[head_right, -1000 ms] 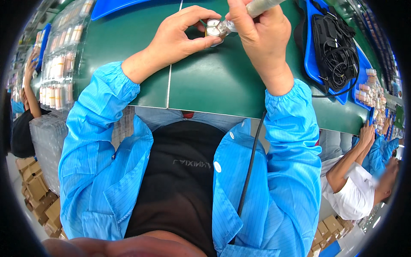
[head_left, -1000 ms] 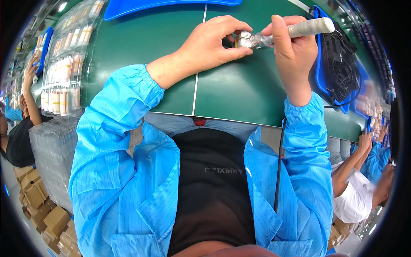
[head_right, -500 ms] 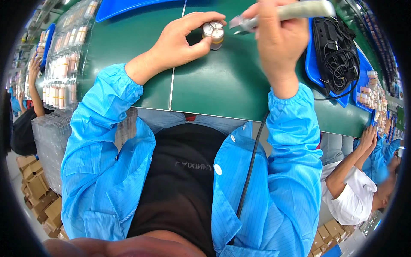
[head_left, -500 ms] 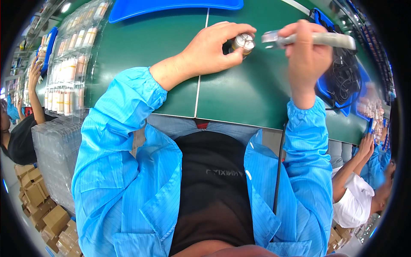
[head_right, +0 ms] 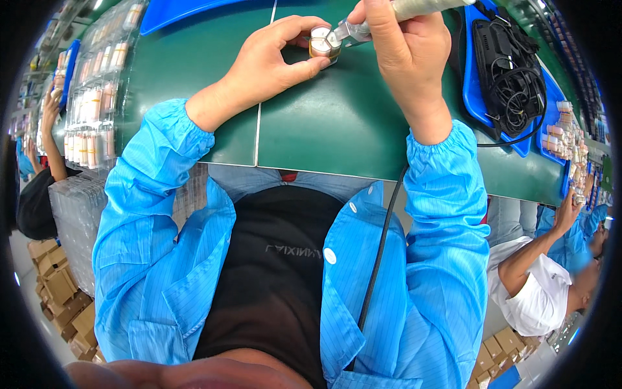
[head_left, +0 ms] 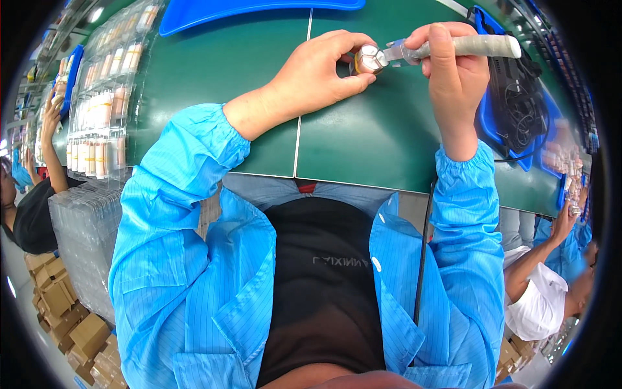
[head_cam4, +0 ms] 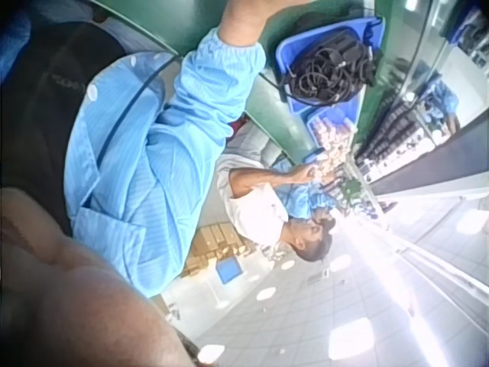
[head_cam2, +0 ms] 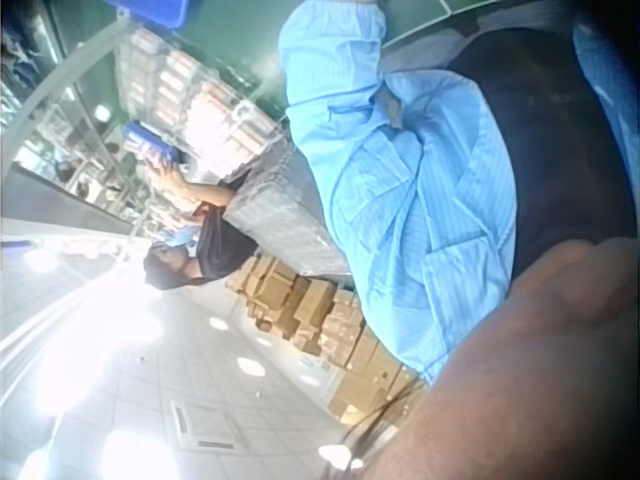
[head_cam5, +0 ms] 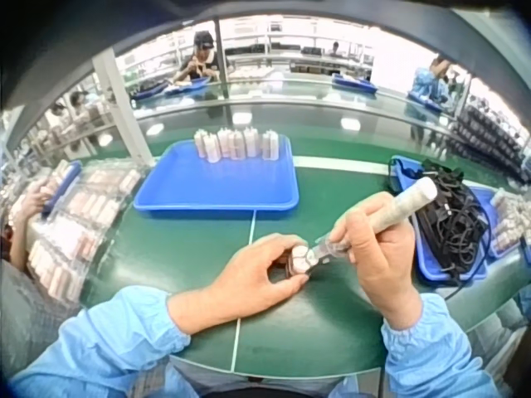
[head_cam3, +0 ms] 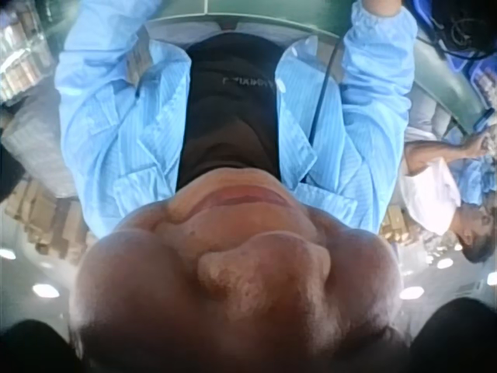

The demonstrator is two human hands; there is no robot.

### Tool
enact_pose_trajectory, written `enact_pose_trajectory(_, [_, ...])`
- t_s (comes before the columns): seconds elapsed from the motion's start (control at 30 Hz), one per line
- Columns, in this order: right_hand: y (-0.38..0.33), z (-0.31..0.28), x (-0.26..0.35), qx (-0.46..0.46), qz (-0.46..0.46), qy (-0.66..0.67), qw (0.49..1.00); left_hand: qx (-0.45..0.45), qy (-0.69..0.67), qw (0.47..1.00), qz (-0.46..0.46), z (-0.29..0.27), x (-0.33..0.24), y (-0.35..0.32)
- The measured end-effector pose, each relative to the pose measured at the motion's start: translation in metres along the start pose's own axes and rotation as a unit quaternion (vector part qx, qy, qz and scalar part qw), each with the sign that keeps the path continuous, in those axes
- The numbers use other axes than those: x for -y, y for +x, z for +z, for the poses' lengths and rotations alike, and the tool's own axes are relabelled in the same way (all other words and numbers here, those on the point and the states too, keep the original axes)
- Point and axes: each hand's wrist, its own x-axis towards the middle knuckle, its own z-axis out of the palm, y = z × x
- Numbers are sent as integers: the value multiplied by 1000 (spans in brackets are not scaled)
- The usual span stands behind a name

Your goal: The person takes bundled cylindrical components from a tray, works on their metal terminals using a handheld power tool, and places the finished bundles into plastic packaging trays.

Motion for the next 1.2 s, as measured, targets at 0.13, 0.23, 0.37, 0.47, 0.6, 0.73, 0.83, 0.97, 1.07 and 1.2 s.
enact_pose_trajectory(0.13, [-2, 1, -6, 20, 2, -10, 1000, 16, 3, 1000, -16, -1, 0, 0])
enact_pose_trajectory(0.23, [-2, 2, -4, 17, 10, -53, 998, 18, 9, 1000, -13, -3, -2, 1])
enact_pose_trajectory(0.37, [-4, 8, -10, 3, 0, -68, 998, -3, -15, 1000, -9, -1, -1, 1])
enact_pose_trajectory(0.47, [-4, 11, -8, -3, 10, -68, 998, -3, -22, 1000, -16, 1, 1, 0])
enact_pose_trajectory(0.6, [1, 7, 1, -47, 69, 34, 996, 19, 5, 1000, -14, -3, -2, 1])
enact_pose_trajectory(0.73, [12, -13, -1, -95, 30, 18, 995, 9, -45, 998, 32, 0, 11, 2])
enact_pose_trajectory(0.83, [13, -14, -9, -67, 33, 21, 997, -13, -28, 999, 40, -1, 7, -1])
enact_pose_trajectory(0.97, [7, -10, -7, -26, 15, 9, 1000, 28, 56, 996, -63, -1, -7, 0])
enact_pose_trajectory(1.07, [5, -4, -5, 13, 14, 14, 1000, 12, 52, 998, -23, -1, 0, -1])
enact_pose_trajectory(1.2, [2, -2, -3, 7, 32, 6, 999, 13, 39, 999, -11, -1, -1, 1])
